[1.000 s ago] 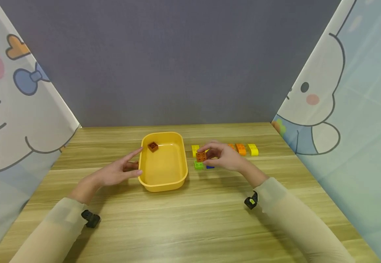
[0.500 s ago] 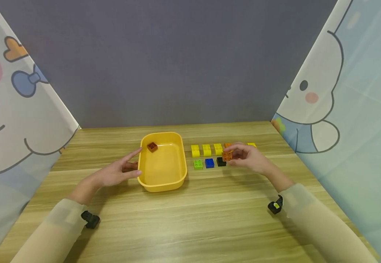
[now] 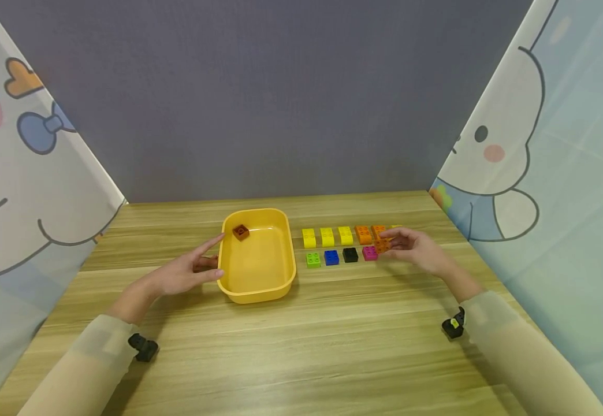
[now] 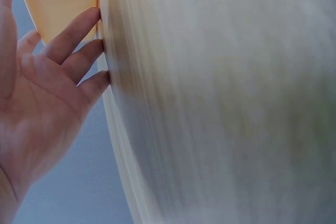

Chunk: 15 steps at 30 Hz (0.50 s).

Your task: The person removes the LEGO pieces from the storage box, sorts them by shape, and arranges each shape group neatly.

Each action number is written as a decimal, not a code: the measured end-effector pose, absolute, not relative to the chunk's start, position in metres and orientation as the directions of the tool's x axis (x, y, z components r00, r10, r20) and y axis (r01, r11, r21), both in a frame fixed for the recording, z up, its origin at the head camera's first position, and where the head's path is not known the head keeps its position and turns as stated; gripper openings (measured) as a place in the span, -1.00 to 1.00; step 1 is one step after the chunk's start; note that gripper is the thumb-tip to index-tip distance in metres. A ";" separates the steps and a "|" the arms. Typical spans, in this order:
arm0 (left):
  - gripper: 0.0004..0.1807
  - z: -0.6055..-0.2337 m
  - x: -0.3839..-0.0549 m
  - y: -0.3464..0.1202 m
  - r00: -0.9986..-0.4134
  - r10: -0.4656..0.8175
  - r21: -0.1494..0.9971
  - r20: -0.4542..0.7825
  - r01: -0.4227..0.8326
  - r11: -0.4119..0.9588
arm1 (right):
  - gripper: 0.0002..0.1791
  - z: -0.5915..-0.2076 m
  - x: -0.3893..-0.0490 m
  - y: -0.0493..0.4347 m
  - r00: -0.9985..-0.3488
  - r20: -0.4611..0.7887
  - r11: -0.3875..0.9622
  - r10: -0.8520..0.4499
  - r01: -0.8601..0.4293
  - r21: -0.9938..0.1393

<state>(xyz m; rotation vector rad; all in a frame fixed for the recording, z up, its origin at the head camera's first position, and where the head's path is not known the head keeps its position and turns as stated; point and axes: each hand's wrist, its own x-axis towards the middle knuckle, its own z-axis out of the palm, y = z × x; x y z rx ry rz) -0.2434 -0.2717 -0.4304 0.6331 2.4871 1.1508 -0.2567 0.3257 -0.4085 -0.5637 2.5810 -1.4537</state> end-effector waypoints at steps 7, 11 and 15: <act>0.05 -0.430 -0.243 -0.272 -0.850 0.513 0.771 -0.122 0.244 0.588 | -0.49 -0.418 -0.263 0.344 -0.936 0.007 0.550 -0.351 -0.212 -0.808; 0.05 -0.430 -0.243 -0.272 -0.852 0.510 0.768 -0.119 0.246 0.592 | -0.50 -0.419 -0.265 0.346 -0.939 -0.025 0.589 -0.344 -0.195 -0.784; 0.05 -0.430 -0.242 -0.272 -0.853 0.509 0.762 -0.117 0.251 0.596 | -0.51 -0.419 -0.266 0.345 -0.941 -0.048 0.663 -0.335 -0.199 -0.722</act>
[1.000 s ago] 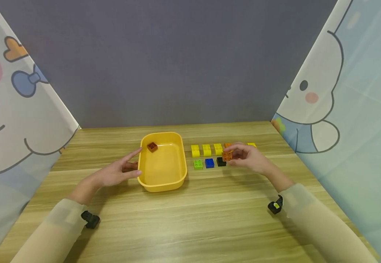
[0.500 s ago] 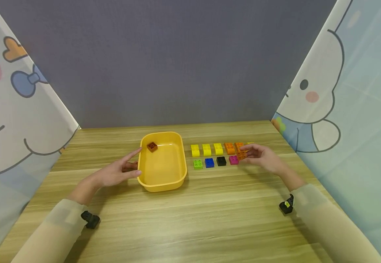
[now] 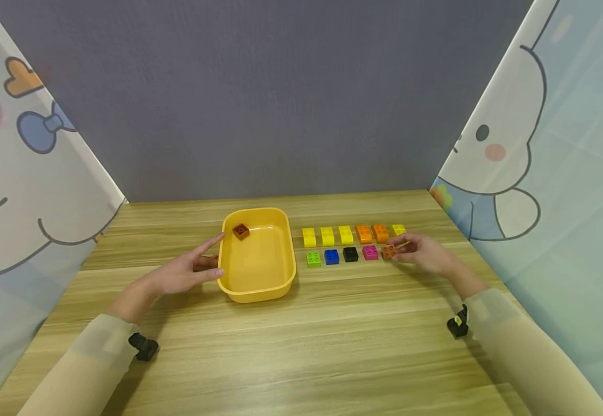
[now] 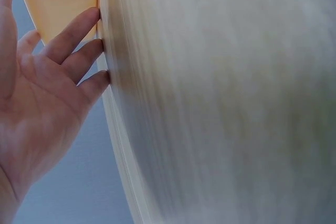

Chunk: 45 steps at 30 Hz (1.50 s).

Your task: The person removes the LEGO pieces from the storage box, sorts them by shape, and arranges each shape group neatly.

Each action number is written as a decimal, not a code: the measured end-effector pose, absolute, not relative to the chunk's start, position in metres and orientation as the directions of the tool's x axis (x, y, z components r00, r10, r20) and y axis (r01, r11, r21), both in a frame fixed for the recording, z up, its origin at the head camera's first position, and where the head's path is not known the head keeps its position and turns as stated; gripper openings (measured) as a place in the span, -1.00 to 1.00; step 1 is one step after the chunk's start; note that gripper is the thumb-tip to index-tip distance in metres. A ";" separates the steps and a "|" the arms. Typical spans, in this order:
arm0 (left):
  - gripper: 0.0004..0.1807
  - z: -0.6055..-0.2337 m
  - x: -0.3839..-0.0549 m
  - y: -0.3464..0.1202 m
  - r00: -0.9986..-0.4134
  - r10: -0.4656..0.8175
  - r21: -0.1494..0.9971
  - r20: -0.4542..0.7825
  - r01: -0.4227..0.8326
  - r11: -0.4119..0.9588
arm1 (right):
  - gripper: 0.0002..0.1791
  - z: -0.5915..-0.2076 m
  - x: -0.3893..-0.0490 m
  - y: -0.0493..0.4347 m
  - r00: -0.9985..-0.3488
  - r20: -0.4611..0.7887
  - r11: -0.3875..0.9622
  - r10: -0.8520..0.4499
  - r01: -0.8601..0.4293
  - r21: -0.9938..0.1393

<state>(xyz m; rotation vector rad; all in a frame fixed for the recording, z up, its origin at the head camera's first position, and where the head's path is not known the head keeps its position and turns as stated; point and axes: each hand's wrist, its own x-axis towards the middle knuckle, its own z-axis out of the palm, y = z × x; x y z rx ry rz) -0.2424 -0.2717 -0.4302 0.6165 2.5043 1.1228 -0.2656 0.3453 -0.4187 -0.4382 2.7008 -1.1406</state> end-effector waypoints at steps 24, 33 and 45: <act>0.06 -0.429 -0.241 -0.271 -0.855 0.500 0.765 -0.135 0.230 0.601 | -0.43 -0.422 -0.270 0.345 -0.943 -0.083 0.761 -0.323 -0.207 -0.615; 0.05 -0.429 -0.241 -0.271 -0.856 0.502 0.766 -0.127 0.237 0.598 | -0.45 -0.423 -0.270 0.346 -0.939 -0.071 0.757 -0.336 -0.224 -0.614; 0.05 -0.429 -0.241 -0.271 -0.856 0.503 0.769 -0.122 0.239 0.593 | -0.44 -0.423 -0.270 0.347 -0.940 -0.087 0.753 -0.330 -0.207 -0.625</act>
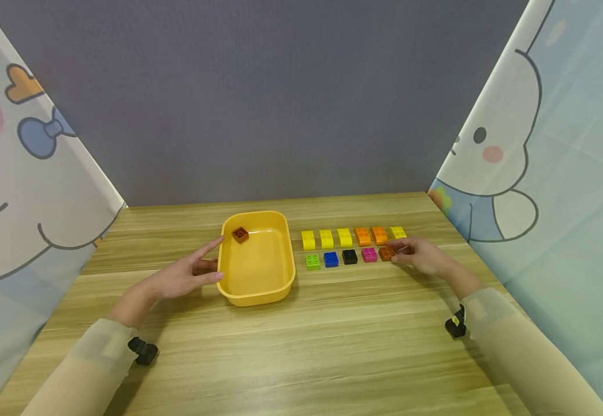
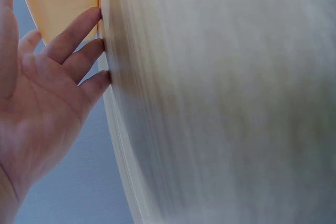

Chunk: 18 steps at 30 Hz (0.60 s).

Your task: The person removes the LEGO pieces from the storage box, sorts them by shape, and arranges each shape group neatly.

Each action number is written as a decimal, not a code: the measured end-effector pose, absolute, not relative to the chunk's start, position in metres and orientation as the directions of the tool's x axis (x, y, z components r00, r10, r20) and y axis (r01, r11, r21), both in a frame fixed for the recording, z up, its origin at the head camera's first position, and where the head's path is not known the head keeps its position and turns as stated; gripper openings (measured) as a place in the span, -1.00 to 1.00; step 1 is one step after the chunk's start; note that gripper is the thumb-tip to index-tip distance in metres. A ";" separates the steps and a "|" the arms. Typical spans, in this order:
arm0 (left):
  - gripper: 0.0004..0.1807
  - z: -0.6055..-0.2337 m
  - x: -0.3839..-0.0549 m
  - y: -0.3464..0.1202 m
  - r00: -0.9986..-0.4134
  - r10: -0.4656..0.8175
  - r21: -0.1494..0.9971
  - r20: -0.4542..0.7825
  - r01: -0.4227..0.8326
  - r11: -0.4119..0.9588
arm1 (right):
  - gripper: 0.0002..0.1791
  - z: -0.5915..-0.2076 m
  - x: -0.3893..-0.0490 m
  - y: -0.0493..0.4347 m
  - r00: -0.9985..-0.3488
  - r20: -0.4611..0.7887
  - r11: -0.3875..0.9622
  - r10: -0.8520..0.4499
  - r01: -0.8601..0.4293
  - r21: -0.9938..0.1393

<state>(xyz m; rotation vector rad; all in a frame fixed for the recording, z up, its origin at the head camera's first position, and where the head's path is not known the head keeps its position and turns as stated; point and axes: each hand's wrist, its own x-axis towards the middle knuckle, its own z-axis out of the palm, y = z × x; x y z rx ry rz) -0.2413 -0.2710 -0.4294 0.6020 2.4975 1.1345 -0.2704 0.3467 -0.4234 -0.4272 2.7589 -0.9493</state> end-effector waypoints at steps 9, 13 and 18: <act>0.05 -0.429 -0.240 -0.272 -0.857 0.501 0.766 -0.122 0.239 0.596 | -0.43 -0.423 -0.269 0.346 -0.939 -0.076 0.744 -0.336 -0.215 -0.633; 0.05 -0.429 -0.240 -0.272 -0.856 0.502 0.764 -0.123 0.241 0.599 | -0.42 -0.418 -0.266 0.346 -0.949 -0.048 0.725 -0.313 -0.206 -0.657; 0.05 -0.430 -0.241 -0.272 -0.856 0.502 0.763 -0.124 0.242 0.600 | -0.49 -0.405 -0.265 0.338 -0.960 0.042 0.700 -0.278 -0.232 -0.675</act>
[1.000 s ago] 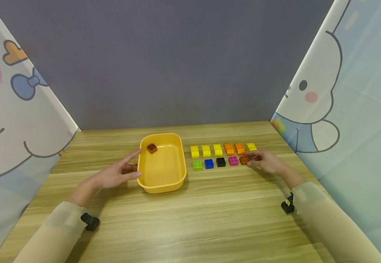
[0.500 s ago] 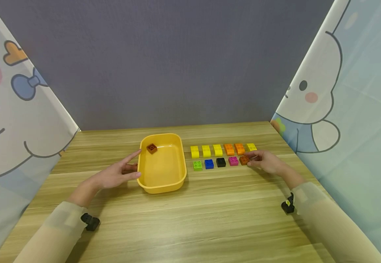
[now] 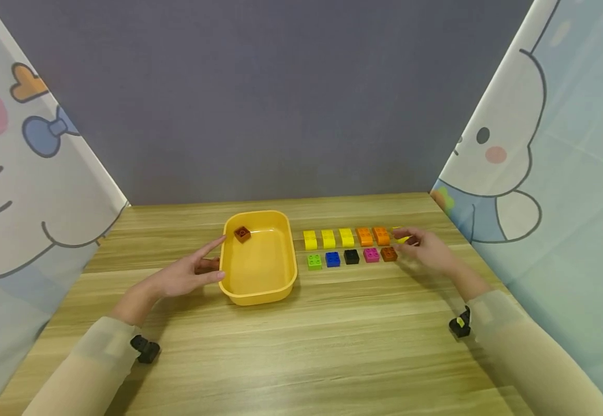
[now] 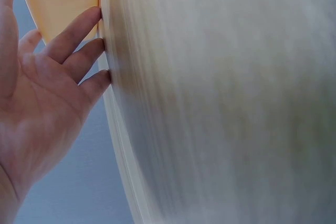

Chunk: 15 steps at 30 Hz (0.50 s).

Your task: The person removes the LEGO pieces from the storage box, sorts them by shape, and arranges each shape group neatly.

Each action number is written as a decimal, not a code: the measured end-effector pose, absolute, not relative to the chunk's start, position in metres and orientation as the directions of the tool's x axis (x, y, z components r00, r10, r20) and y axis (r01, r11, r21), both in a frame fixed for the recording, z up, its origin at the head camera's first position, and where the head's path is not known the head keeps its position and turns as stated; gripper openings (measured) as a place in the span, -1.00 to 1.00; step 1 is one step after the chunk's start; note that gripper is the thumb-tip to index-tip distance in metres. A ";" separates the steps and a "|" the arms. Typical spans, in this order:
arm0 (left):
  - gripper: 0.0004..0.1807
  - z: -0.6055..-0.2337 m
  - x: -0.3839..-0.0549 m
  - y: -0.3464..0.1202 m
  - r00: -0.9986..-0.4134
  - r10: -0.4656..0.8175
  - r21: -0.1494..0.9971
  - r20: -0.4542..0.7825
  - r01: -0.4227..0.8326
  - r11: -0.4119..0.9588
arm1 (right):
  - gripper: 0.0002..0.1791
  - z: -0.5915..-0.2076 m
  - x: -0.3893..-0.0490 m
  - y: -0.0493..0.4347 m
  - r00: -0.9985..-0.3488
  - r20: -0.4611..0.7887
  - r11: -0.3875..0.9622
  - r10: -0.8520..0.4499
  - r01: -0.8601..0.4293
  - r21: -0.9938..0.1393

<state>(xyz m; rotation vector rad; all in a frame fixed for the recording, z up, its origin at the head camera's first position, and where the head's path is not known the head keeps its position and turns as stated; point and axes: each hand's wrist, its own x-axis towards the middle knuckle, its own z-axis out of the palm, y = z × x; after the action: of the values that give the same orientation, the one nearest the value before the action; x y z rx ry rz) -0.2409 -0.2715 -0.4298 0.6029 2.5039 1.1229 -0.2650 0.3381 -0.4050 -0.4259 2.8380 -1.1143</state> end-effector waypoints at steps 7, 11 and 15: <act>0.05 -0.430 -0.241 -0.271 -0.854 0.504 0.770 -0.125 0.237 0.593 | -0.57 -0.386 -0.268 0.293 -0.946 0.087 0.689 -0.312 -0.288 -0.665; 0.05 -0.429 -0.242 -0.271 -0.853 0.506 0.771 -0.127 0.236 0.591 | -0.59 -0.379 -0.270 0.254 -0.924 0.102 0.650 -0.368 -0.334 -0.683; 0.06 -0.429 -0.242 -0.271 -0.855 0.501 0.766 -0.135 0.231 0.600 | -0.61 -0.377 -0.277 0.206 -0.885 0.129 0.597 -0.447 -0.402 -0.694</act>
<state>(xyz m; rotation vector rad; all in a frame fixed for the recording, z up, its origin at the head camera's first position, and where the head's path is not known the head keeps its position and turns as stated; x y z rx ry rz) -0.2418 -0.2713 -0.4285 0.5921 2.4938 1.1237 -0.2774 0.2062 -0.3769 -0.7332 2.7552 -1.1739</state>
